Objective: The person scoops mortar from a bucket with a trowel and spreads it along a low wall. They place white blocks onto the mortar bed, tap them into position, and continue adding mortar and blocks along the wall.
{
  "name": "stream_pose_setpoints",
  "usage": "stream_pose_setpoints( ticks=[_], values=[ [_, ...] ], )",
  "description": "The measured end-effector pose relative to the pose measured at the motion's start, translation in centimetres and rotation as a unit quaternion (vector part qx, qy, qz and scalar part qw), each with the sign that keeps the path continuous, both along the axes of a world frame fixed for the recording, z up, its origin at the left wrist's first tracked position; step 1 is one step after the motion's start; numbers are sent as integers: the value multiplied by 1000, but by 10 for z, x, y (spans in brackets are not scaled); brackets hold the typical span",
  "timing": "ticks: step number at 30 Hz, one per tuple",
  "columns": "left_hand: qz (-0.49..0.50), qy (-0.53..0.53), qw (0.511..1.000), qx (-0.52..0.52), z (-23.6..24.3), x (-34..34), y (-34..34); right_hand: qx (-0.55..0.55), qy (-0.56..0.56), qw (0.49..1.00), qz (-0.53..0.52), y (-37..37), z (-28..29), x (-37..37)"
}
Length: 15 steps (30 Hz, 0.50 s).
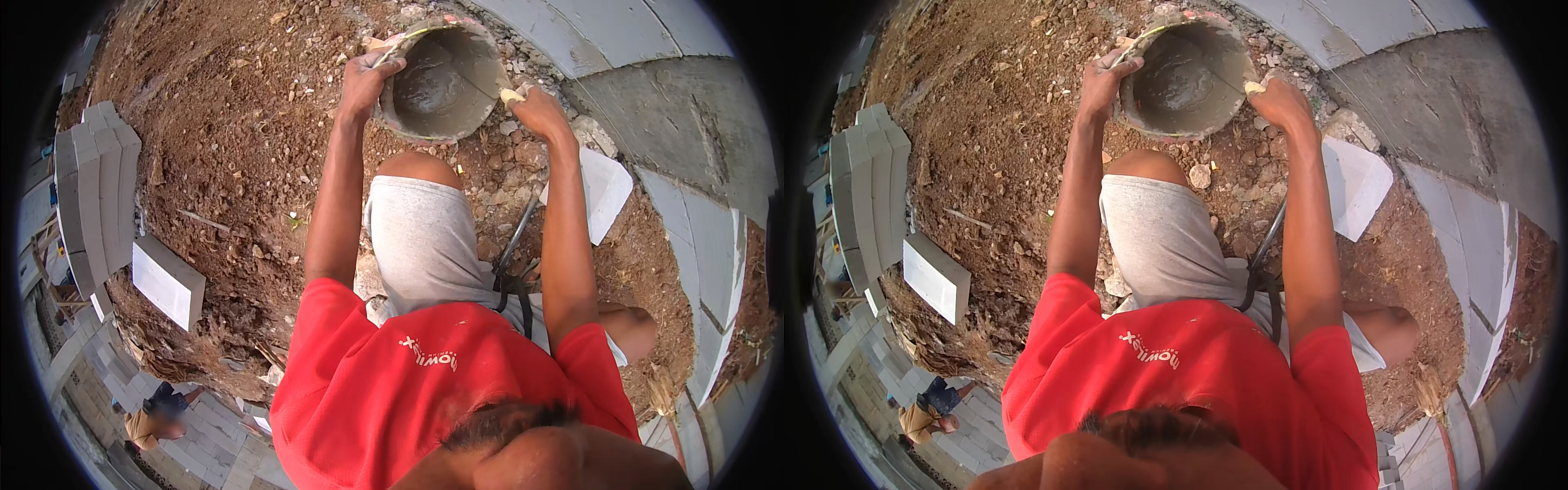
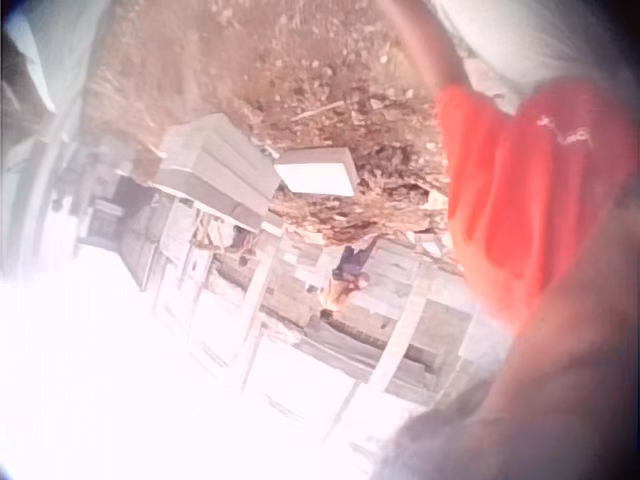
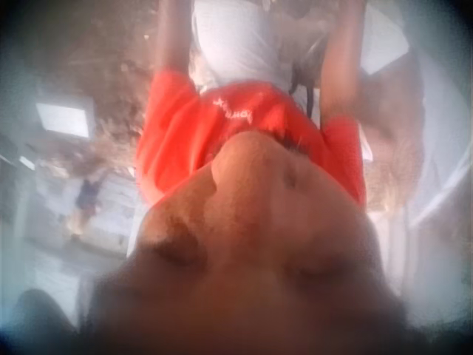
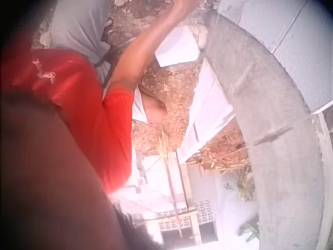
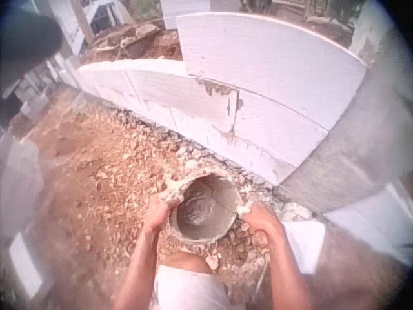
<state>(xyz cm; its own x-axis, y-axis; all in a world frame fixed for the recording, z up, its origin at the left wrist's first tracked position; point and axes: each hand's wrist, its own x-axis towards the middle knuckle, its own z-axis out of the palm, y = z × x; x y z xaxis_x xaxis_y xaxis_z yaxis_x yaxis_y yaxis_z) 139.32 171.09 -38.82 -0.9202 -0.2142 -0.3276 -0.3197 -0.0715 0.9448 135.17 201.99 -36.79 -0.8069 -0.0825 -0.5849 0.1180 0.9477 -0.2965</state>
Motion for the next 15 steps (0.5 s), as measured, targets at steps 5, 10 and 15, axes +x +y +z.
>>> stream_pose_setpoints(
  ticks=[5, 10, 15],
  values=[
    [27, 10, 999, 16, 5, -18, 9, -39, -2, 997, 61, -16, -45, 4],
    [43, 33, 998, 7, -2, -24, 15, -122, -36, 984, 126, -39, -46, 10],
    [67, 25, 997, 14, -5, -27, 11, -254, -135, 958, 4, -2, -47, 29]
  ],
)
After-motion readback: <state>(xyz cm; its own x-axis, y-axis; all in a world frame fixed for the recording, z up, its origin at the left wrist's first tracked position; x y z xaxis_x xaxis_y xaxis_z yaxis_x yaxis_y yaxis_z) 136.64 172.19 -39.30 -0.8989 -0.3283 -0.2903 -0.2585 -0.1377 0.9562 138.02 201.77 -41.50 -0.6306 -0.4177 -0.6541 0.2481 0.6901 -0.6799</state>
